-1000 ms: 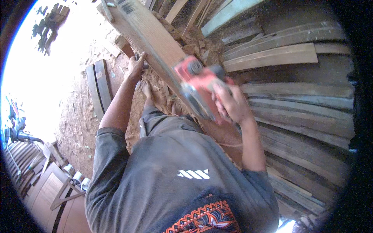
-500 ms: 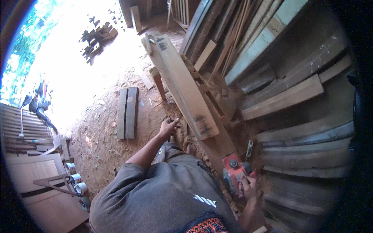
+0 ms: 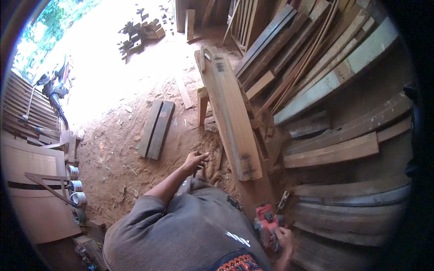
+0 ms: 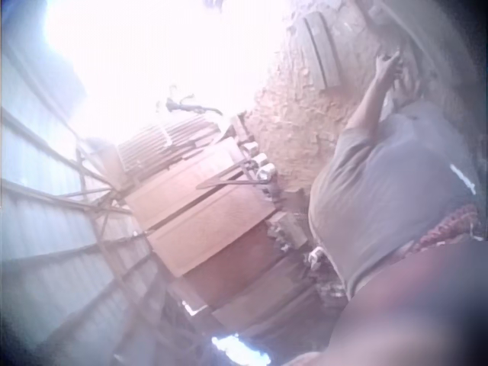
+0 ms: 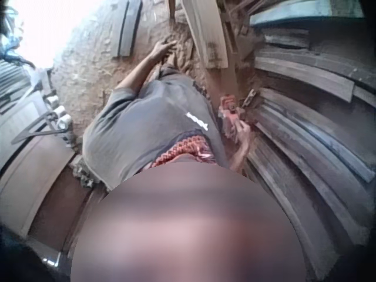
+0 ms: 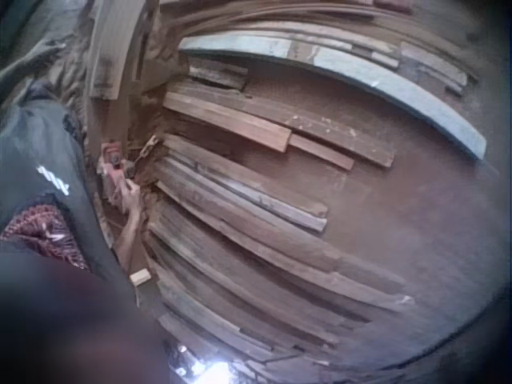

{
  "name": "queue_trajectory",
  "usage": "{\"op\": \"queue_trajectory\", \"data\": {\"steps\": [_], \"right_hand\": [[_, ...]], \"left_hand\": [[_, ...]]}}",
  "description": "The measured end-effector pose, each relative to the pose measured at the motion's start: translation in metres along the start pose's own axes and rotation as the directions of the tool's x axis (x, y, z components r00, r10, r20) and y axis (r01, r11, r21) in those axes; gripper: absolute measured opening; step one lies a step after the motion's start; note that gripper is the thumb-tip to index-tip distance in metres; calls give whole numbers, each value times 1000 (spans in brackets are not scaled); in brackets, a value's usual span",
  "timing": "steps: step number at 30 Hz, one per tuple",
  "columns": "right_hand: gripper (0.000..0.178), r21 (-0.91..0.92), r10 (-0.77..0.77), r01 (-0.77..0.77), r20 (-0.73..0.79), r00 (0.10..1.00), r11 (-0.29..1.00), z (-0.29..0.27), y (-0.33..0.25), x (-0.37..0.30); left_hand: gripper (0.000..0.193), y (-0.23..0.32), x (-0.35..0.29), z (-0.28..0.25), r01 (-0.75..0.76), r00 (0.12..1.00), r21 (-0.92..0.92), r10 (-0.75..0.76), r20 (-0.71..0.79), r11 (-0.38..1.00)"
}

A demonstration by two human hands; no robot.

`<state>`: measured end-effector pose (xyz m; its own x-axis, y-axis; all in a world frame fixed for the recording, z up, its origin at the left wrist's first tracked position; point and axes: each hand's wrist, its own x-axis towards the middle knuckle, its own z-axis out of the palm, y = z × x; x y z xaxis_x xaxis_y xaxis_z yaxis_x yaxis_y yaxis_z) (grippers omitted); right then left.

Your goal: The person sands a wooden plank with a handheld electric sander, repeatedly flipping the plank to sand multiple faces. The person also uses a metal ruler to measure the plank and visually inspects the sanded surfaces.

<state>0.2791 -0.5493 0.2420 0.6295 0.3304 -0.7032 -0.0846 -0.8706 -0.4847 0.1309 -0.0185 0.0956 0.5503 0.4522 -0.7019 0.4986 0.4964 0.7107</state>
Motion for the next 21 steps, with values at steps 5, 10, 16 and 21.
{"op": "queue_trajectory", "data": {"steps": [5,10,16,21], "right_hand": [[67,-144,-232,193,-341,911,971,-5,-107,69],[115,-306,-560,496,-173,810,812,63,-232,137],[129,-271,-443,392,-162,882,879,89,-273,140],[120,-197,-458,430,-128,880,881,83,-271,139]], "left_hand": [[48,-9,0,-7,58,998,-49,-56,37,997],[52,2,0,7,32,986,18,-35,166,999],[54,20,-19,4,-28,965,153,-13,262,988],[57,23,-21,12,-17,903,96,-26,428,995]]}}
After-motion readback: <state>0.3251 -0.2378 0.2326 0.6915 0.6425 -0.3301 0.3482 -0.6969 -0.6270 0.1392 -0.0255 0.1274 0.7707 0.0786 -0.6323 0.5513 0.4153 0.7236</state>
